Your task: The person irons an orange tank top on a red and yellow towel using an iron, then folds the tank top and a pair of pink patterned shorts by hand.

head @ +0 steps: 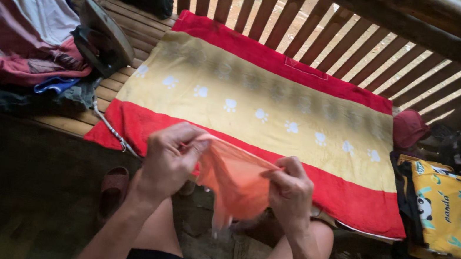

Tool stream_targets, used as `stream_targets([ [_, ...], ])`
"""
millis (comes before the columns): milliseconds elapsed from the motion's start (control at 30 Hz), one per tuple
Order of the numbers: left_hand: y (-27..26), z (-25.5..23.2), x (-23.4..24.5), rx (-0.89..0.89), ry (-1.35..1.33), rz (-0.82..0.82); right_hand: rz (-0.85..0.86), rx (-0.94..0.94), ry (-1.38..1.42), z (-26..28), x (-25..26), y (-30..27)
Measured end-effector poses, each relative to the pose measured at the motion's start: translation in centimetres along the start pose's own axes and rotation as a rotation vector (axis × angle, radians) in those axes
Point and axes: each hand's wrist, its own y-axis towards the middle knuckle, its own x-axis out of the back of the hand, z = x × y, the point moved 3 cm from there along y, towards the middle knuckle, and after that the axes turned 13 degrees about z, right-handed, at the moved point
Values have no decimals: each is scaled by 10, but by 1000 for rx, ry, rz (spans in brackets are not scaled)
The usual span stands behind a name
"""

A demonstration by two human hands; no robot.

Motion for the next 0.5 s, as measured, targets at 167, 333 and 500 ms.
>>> stream_targets([
  [167,12,-5,26,-16,232,-70,-11,-80,-268,-29,20,-6],
  [333,34,-7,50,-120,443,-38,238,-111,-17,-66,52,-3],
  [500,56,-5,59,-192,643,42,528,-69,54,-76,93,3],
])
